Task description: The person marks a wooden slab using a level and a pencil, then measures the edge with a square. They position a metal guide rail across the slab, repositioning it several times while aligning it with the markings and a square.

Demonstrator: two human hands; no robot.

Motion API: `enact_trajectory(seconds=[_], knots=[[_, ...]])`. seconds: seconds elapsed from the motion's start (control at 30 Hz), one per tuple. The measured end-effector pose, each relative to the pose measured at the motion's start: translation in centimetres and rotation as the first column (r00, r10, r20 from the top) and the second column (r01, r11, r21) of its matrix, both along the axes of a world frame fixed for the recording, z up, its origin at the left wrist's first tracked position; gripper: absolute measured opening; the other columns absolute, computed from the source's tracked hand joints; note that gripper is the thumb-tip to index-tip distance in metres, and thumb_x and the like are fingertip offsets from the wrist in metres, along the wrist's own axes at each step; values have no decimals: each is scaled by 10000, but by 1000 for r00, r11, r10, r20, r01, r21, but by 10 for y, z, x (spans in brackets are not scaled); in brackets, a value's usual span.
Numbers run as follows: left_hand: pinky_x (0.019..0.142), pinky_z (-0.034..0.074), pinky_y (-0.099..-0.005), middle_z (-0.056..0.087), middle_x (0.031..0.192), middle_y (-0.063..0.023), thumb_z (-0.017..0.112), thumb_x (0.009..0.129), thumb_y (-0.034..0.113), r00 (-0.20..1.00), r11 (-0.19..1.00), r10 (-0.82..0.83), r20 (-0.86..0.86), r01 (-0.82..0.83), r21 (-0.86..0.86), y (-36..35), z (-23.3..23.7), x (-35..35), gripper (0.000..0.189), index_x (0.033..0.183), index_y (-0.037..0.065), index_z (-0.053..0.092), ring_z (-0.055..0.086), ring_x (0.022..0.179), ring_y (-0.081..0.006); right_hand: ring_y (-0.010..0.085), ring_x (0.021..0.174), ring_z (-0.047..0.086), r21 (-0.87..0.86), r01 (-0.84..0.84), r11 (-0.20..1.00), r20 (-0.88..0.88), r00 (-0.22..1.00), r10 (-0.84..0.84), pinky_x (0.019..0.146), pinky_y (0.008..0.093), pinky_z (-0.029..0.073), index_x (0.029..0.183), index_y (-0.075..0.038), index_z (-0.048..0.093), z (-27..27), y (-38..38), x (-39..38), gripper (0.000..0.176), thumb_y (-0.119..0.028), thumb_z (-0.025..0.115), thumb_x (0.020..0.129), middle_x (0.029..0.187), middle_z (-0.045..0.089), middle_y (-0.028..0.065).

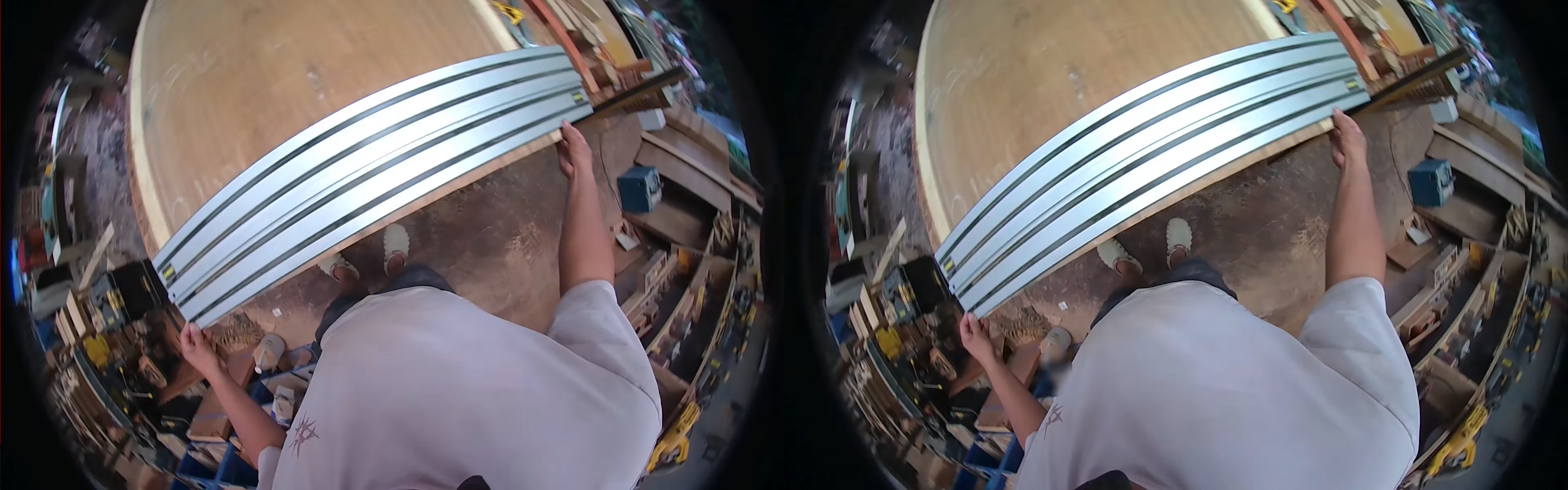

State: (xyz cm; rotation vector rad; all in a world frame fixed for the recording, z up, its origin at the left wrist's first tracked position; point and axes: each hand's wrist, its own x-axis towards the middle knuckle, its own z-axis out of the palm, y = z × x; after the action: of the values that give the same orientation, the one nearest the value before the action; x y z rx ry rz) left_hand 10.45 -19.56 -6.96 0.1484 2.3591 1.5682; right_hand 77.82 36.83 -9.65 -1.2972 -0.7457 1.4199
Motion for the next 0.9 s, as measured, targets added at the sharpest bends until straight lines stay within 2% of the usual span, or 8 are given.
enact_trajectory(seconds=[0.23,0.37,0.47,0.5,0.57,0.73,0.83,0.9], knots=[[553,410,-220,506,792,-8,555,919,168,997,998,-46,61,44,33,1,4,-6,236,1093,10,543,461,650,-75,159,837,611,-15,69,998,-27,997,-69,776,275,476,930,-16,618,16,-10,-17,190,-148,694,817,890,653,65],[573,414,-218,523,796,-14,555,920,189,987,988,-147,68,144,50,-5,1,-16,224,1066,19,546,464,655,-88,155,778,615,-21,61,998,-37,997,-62,721,268,488,870,-31,622,18,-11,-17,137,-127,697,808,841,651,58],[547,398,-231,496,773,-26,534,927,165,988,991,-136,68,135,25,-3,5,-14,219,1072,2,513,437,624,-94,135,856,591,-22,41,999,-26,999,-41,803,278,446,917,-54,611,8,-8,-12,161,-166,681,825,890,641,29],[551,396,-232,490,769,-30,530,927,164,985,988,-155,70,155,-2,0,10,-11,217,1073,4,508,438,632,-97,132,754,595,-16,81,997,-74,994,-82,700,264,477,858,-38,620,10,-8,-15,133,-126,702,801,815,636,32],[555,394,-233,485,765,-33,526,928,163,978,980,-196,68,198,-24,2,13,-10,216,1074,5,503,440,640,-101,135,752,598,-22,76,997,-74,994,-78,693,267,483,858,-30,624,20,-13,-20,142,-127,706,797,813,637,39],[561,388,-247,471,756,-35,517,929,151,994,990,-90,69,97,-102,2,13,-10,182,1042,10,492,426,638,-112,158,739,616,-48,43,998,-137,989,-49,697,288,513,849,-10,630,24,-12,-17,147,-116,710,787,813,645,69],[577,398,-254,468,722,-21,516,932,158,968,978,-205,147,208,-1,-14,6,-31,106,940,59,479,443,632,-116,164,754,624,-69,42,997,-139,989,-51,703,290,516,857,-7,631,26,-13,-17,152,-114,710,785,825,651,77],[586,406,-247,484,747,-24,526,929,156,968,977,-207,145,213,-26,-4,16,-18,103,956,64,488,448,638,-113,166,766,629,-75,54,996,-143,988,-65,710,287,511,860,-5,637,24,-13,-16,151,-112,712,783,839,657,80]])
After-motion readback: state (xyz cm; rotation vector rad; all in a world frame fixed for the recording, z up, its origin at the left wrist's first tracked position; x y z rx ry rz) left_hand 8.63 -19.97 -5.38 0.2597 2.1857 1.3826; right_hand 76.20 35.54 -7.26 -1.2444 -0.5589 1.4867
